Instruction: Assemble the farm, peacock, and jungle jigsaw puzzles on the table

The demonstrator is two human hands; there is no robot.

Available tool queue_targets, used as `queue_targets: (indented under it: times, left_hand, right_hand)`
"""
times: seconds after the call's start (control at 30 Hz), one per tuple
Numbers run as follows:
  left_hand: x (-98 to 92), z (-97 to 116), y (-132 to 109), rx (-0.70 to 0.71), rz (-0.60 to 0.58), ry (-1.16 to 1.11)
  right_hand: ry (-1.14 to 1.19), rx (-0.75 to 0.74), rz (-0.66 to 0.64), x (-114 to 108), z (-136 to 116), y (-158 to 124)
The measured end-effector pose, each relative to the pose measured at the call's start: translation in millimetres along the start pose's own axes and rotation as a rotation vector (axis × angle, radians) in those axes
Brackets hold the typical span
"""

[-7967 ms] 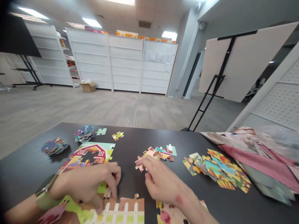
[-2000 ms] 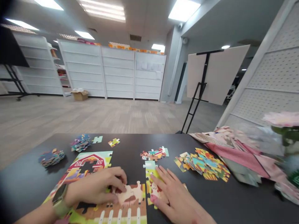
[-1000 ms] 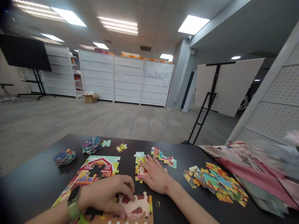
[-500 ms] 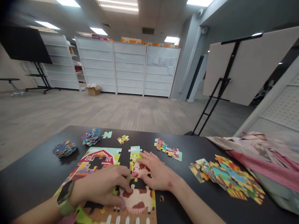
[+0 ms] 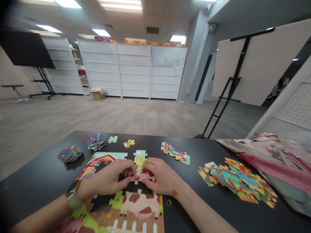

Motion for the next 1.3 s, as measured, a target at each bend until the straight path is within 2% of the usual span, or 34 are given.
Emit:
queue_targets:
  times: [0.13, 0.3, 0.47, 0.6, 0.7, 0.83, 1.1, 1.3]
  left_hand:
    - [-9.8, -8.5, 1.7, -0.003, 0.047, 0.03]
    - [-5.3, -9.1, -0.2, 0.051, 0.003, 0.115]
    - [-0.2, -7.1, 0.0, 0.064, -0.044, 0.14]
    - [-2.4, -5.8, -1.5, 0.104, -0.055, 0.137]
    - [-12.3, -13.7, -2.3, 0.092, -0.048, 0.152]
    - [-25.3, -23.4, -2.5, 0.067, -0.013, 0.197]
    - [-3.7, -19.4, -1.1, 0.116, -0.08, 0.228]
    - [-4.5, -19.0, 0.5, 0.089, -0.068, 0.31]
  right_hand:
    - [-0.012, -0.004, -0.014, -1.2, -5.8, 2.3]
    - [-0.012, 0.001, -0.108, -1.2, -16.4, -0.2]
    - [0.038, -0.009, -0.116, 1.8, -19.1, -0.3]
    - [0.036, 0.024, -0.079, -4.3, -10.9, -3.4]
    - [-0.028, 0.088, -0.047, -15.9, 2.5, -11.5]
    - [-0.014, 0.139, -0.091, -18.8, 16.0, -23.1]
    - [0.016, 0.125, -0.144, -10.6, 8.9, -20.0]
    - [-0.003, 0.103, -0.172, -9.5, -1.6, -15.3]
Point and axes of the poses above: each hand's wrist, its own y-axis towards the middle knuckle, its own x-axis out of the palm, z = x × y, the point moved 10 cm from there along y, towards the middle knuckle, and after that the axes turned 11 degrees about -x, right-handed, at the moved point
